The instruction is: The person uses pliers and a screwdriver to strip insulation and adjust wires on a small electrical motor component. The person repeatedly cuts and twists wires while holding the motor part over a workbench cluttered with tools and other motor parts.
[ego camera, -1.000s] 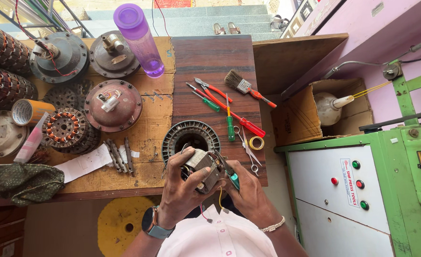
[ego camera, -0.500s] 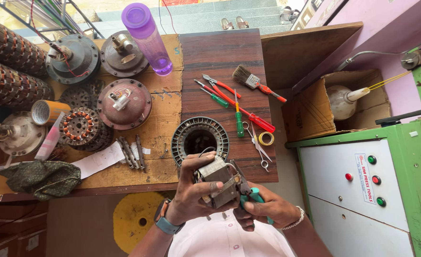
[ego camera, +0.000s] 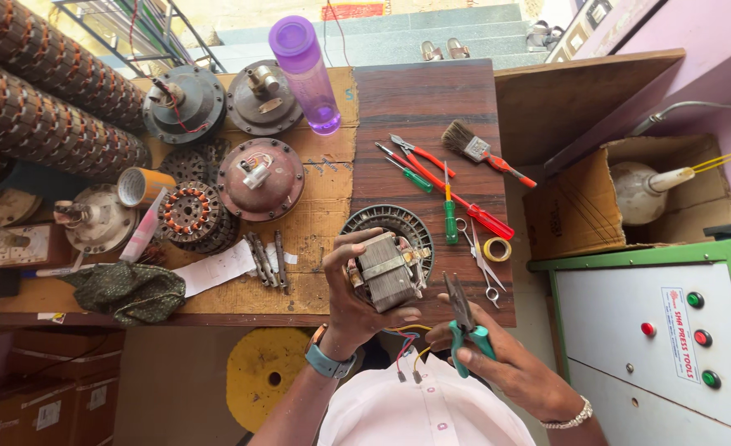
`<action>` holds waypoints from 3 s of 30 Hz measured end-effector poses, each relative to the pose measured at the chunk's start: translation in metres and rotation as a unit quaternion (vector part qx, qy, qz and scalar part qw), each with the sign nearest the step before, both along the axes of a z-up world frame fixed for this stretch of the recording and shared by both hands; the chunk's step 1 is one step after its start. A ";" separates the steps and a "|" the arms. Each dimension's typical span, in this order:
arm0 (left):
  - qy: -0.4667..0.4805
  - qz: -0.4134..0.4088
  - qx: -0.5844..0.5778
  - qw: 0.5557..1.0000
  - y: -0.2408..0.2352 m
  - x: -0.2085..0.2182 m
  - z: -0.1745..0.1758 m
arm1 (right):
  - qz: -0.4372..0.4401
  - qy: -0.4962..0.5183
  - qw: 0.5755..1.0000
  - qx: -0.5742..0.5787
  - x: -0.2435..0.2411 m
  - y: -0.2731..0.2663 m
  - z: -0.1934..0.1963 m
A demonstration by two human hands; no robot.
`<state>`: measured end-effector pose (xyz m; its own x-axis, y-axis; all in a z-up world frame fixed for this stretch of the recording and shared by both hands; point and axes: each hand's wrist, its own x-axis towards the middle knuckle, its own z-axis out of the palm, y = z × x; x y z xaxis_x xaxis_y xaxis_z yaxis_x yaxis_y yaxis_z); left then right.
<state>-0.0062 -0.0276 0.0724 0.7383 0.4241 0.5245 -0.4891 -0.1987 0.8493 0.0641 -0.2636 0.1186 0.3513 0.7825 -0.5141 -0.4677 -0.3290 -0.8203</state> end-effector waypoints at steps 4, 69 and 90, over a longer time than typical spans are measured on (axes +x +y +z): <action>0.026 -0.015 -0.019 0.999 0.009 -0.001 0.000 | 0.015 -0.097 0.994 -0.048 0.004 0.002 0.001; 0.032 0.001 -0.061 0.998 0.005 0.018 0.011 | -0.122 0.145 0.966 0.176 0.019 -0.019 -0.026; 0.022 0.030 0.311 0.950 0.009 0.024 0.024 | 0.080 -0.146 0.980 -0.107 0.001 0.007 0.012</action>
